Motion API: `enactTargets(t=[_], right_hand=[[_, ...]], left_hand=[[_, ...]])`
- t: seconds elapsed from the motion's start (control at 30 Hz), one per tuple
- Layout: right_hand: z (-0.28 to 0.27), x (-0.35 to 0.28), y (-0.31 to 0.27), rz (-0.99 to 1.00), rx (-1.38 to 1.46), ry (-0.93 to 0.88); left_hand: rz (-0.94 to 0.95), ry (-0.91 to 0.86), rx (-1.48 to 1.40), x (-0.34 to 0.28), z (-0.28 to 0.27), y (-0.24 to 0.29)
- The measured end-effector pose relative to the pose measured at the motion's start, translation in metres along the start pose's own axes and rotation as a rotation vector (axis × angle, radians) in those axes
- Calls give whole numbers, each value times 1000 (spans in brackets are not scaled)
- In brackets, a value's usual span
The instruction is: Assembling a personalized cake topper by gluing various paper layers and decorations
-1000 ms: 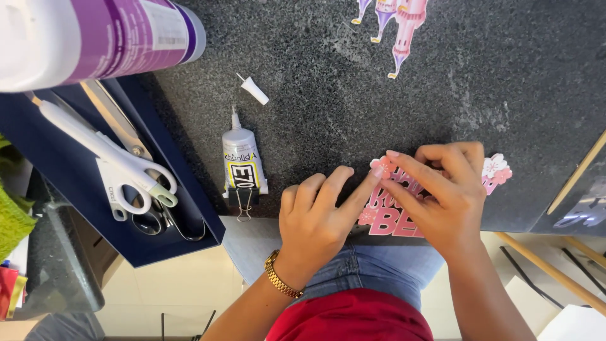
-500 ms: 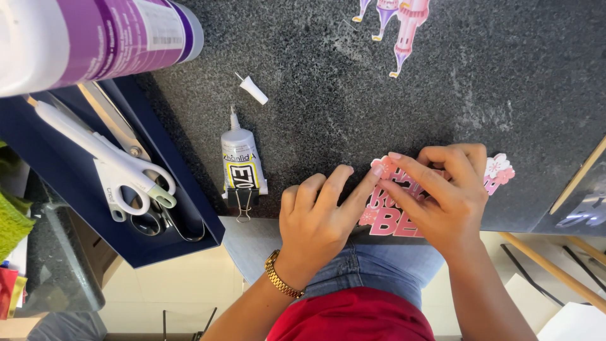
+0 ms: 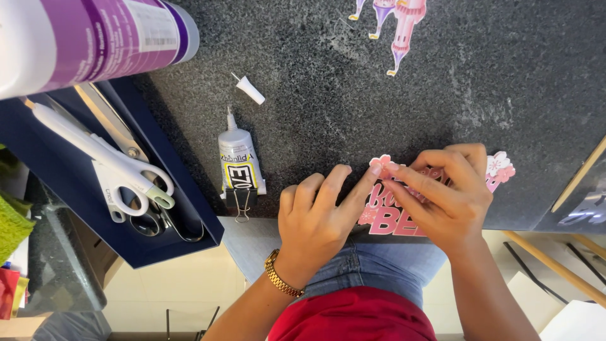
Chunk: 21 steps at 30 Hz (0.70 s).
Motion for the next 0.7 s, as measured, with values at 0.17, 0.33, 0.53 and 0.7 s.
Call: enactTargets(t=[0.17, 0.33, 0.53, 0.7], right_hand=[[0, 0, 0, -17, -12, 21], [0, 1, -1, -11, -10, 24], [0, -1, 1, -12, -2, 31], [-1, 0, 0, -30, -14, 37]], left_hand=[[3, 7, -1, 1, 0, 0], [7, 15, 0, 1, -1, 1], [-43, 22, -28, -1, 2, -1], [-95, 49, -59, -1, 0, -5]])
Point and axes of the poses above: each hand's wrist, its own x-axis towards the middle knuckle, its own z-axis out of the palm, y = z × x, the point moved 10 cm from there along x, towards the middle knuckle, and after that the axes turned 8 degrees about y, right-handed, at the moved point
